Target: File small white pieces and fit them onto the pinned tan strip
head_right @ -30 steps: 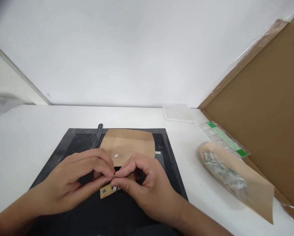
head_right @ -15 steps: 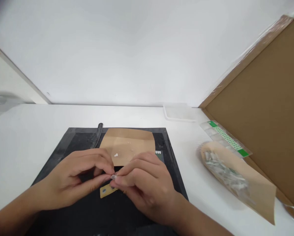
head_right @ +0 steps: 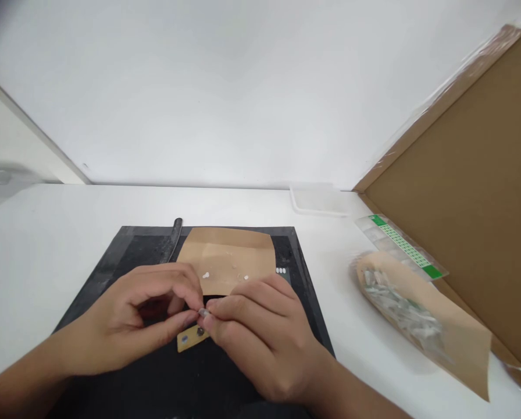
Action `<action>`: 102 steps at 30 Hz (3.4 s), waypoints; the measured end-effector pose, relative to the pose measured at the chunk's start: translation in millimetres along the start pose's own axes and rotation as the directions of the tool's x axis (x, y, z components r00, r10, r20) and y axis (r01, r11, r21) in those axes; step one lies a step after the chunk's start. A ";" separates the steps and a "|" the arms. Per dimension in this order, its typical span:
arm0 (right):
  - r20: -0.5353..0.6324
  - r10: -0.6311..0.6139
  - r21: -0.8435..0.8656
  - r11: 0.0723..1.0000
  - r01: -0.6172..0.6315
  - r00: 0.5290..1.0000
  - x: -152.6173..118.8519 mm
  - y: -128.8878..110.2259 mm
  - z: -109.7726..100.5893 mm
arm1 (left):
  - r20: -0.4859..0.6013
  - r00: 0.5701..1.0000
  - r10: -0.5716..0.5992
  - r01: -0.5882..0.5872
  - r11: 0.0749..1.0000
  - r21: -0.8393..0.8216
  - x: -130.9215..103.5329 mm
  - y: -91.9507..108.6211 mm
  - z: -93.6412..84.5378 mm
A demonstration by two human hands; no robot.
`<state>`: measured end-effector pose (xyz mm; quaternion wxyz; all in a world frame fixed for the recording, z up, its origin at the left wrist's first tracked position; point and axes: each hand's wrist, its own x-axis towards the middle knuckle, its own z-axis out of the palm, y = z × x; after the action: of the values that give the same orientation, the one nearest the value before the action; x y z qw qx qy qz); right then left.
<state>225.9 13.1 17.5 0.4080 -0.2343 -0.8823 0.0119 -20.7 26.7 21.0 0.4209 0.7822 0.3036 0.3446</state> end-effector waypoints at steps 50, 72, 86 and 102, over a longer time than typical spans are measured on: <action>-0.031 0.477 0.543 0.746 -0.386 0.878 1.7 -5.3 16.1 | -0.344 0.938 0.046 0.031 0.976 0.215 3.4 3.6 21.3; 0.045 0.478 0.596 0.691 -0.408 0.877 -0.6 -0.1 11.7 | -0.090 0.944 0.318 -0.308 0.945 0.106 0.3 -2.8 5.6; 0.334 0.637 0.752 0.264 -0.603 0.695 -1.2 -1.2 17.0 | -0.019 0.863 0.505 -0.423 0.743 0.519 -5.9 -1.0 -0.2; 0.263 0.622 0.787 0.304 -0.537 0.738 0.2 -0.1 13.6 | -0.123 0.857 0.500 -0.379 0.773 0.508 0.2 -3.8 -7.2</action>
<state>215.9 15.4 8.6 0.4741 -0.3157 -0.6032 0.5583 -27.0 31.8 20.7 0.0851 0.8589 0.2352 0.4468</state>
